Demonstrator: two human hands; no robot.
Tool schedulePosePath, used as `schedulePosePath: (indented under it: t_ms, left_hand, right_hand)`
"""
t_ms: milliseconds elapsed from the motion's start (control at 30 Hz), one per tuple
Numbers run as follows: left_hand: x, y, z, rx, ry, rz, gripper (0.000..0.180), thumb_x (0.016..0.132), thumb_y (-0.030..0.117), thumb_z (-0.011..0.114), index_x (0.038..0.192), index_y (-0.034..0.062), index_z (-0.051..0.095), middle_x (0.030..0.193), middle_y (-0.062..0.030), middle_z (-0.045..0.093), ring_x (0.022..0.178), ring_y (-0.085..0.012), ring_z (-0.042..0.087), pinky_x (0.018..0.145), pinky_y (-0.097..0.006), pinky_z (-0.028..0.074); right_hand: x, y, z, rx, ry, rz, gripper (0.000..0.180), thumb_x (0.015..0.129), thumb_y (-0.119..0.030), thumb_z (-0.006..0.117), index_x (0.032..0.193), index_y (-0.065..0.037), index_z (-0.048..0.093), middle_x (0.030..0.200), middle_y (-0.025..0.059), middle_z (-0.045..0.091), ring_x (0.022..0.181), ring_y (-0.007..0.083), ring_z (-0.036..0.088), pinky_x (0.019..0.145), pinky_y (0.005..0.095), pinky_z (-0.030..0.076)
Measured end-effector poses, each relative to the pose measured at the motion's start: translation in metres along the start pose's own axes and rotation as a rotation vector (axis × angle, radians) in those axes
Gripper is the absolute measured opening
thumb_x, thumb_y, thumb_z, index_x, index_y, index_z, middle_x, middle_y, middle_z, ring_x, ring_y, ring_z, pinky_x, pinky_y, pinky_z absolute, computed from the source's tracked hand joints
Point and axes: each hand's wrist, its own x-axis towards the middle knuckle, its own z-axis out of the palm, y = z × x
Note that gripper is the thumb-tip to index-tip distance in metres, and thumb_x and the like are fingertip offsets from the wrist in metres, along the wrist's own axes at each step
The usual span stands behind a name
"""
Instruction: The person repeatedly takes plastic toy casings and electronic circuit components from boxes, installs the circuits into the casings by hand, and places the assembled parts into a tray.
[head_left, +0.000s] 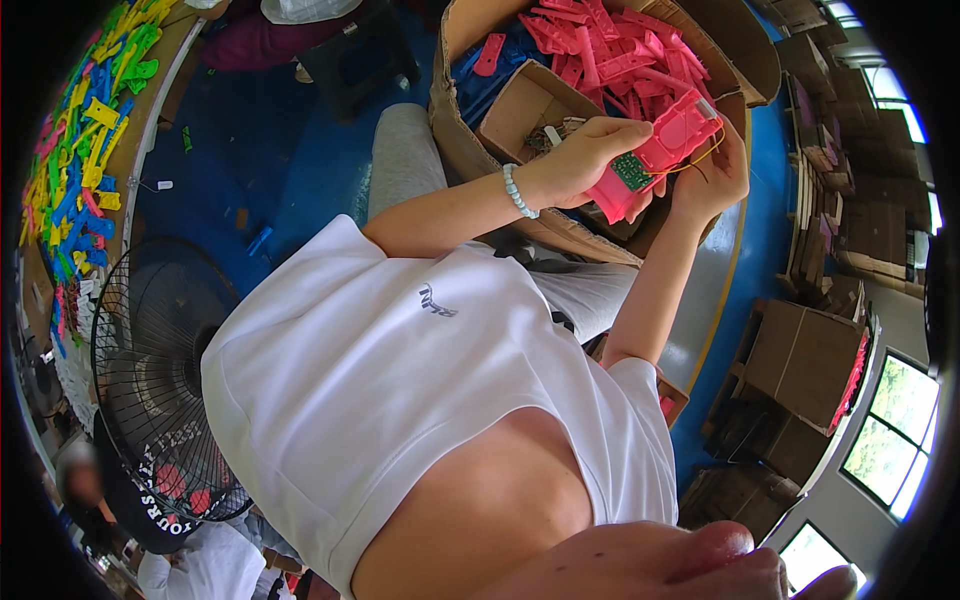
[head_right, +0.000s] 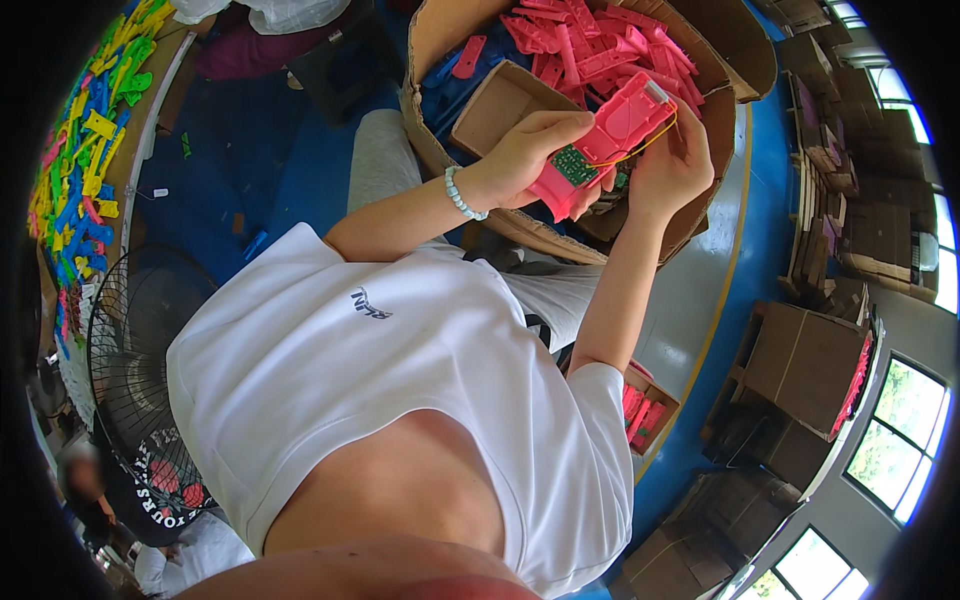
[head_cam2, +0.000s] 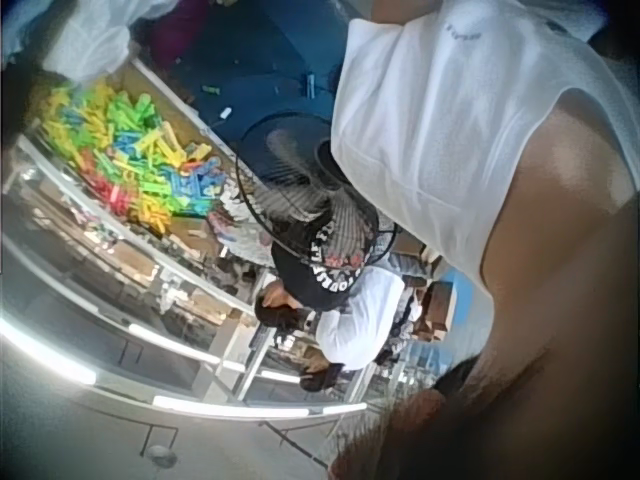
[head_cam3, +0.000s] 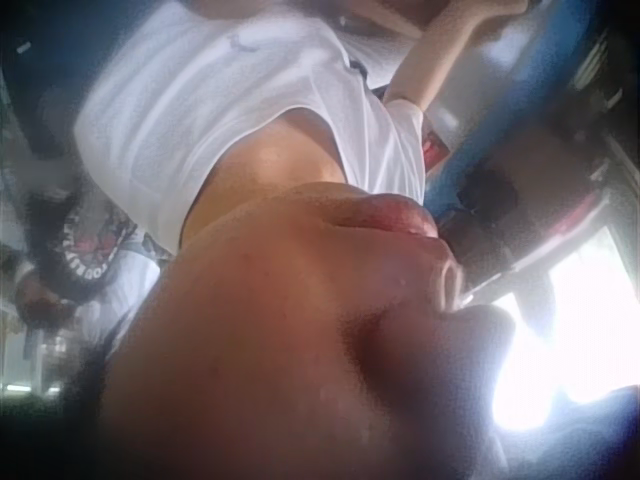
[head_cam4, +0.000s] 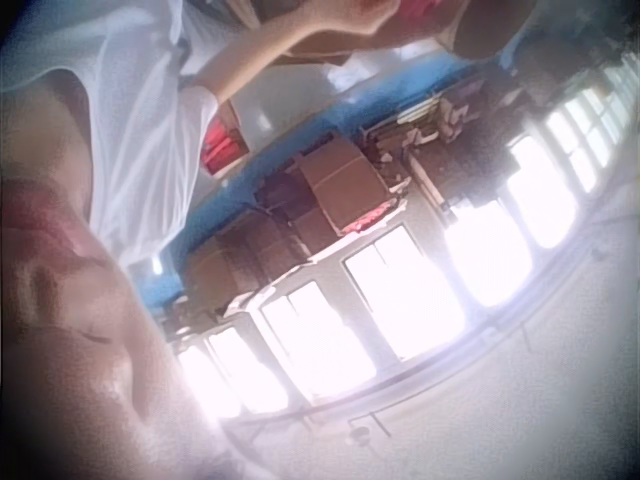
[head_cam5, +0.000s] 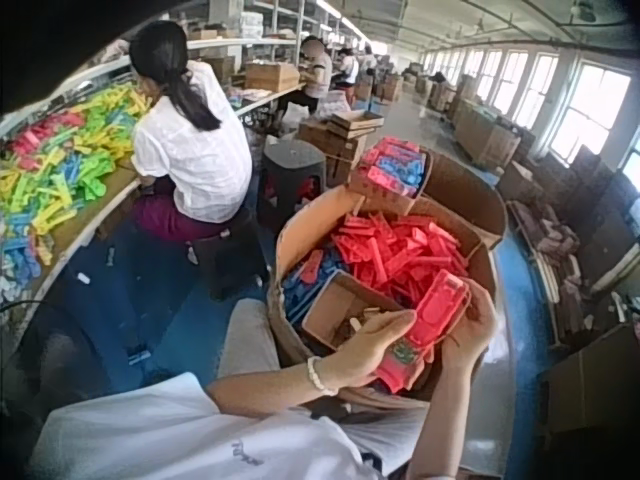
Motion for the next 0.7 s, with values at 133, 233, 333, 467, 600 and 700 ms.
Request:
schedulePosePath:
  t_ms: [133,233,333,467,600,700]
  left_hand:
    - [-0.002,0.002,0.016,0.014,0.006,-0.005,0.035,0.102,0.031,0.044,0.102,-0.0012,0.058,0.080,-0.0138,0.065,0.060,-0.0205,0.063,0.052,-0.033,0.052]
    - [0.001,0.006,0.021,0.263,0.016,0.060,0.033,0.103,0.029,0.043,0.099,-0.0002,0.058,0.076,-0.0088,0.064,0.058,-0.0164,0.062,0.054,-0.030,0.051]
    - [0.006,0.007,0.007,0.492,0.073,0.131,0.034,0.102,0.030,0.045,0.099,-0.0006,0.059,0.075,-0.0081,0.064,0.057,-0.0156,0.062,0.054,-0.030,0.051]
    - [0.017,0.002,-0.023,0.760,0.159,0.351,0.028,0.099,0.029,0.053,0.097,0.0011,0.049,0.078,-0.0093,0.064,0.064,-0.0120,0.062,0.057,-0.028,0.049]
    - [0.014,-0.007,-0.038,0.686,0.143,0.232,0.020,0.099,0.023,0.055,0.104,0.0061,0.047,0.089,-0.0003,0.056,0.084,-0.0047,0.055,0.074,-0.020,0.044]
    - [0.019,-0.006,-0.041,0.686,0.130,0.286,0.031,0.097,0.030,0.058,0.101,0.0035,0.042,0.075,-0.0085,0.063,0.066,-0.0094,0.059,0.059,-0.025,0.047]
  right_hand:
    - [0.003,0.009,-0.006,-0.175,0.058,-0.294,0.029,0.081,0.004,0.070,0.109,0.006,0.063,0.099,0.0135,0.069,0.088,0.0197,0.068,0.078,0.0293,0.056]
    - [-0.002,0.027,0.001,0.058,0.148,0.000,0.030,0.079,0.003,0.071,0.108,0.006,0.063,0.098,0.0135,0.069,0.086,0.0203,0.068,0.078,0.0305,0.057]
    - [-0.014,0.035,0.006,0.469,-0.086,0.139,0.029,0.082,0.003,0.067,0.111,0.005,0.062,0.099,0.0140,0.069,0.084,0.0213,0.068,0.076,0.0318,0.058]
    - [-0.017,0.017,-0.014,0.898,-0.255,0.481,0.032,0.087,0.007,0.056,0.120,0.011,0.056,0.110,0.0185,0.065,0.097,0.0260,0.066,0.088,0.0368,0.053]
    - [-0.024,0.024,-0.015,0.947,-0.226,0.515,0.037,0.087,0.009,0.050,0.124,0.014,0.052,0.116,0.0211,0.062,0.107,0.0300,0.062,0.095,0.0424,0.049]
    - [-0.025,0.021,-0.012,1.065,-0.243,0.550,0.037,0.087,0.008,0.050,0.124,0.014,0.051,0.117,0.0214,0.061,0.108,0.0299,0.061,0.097,0.0426,0.048]
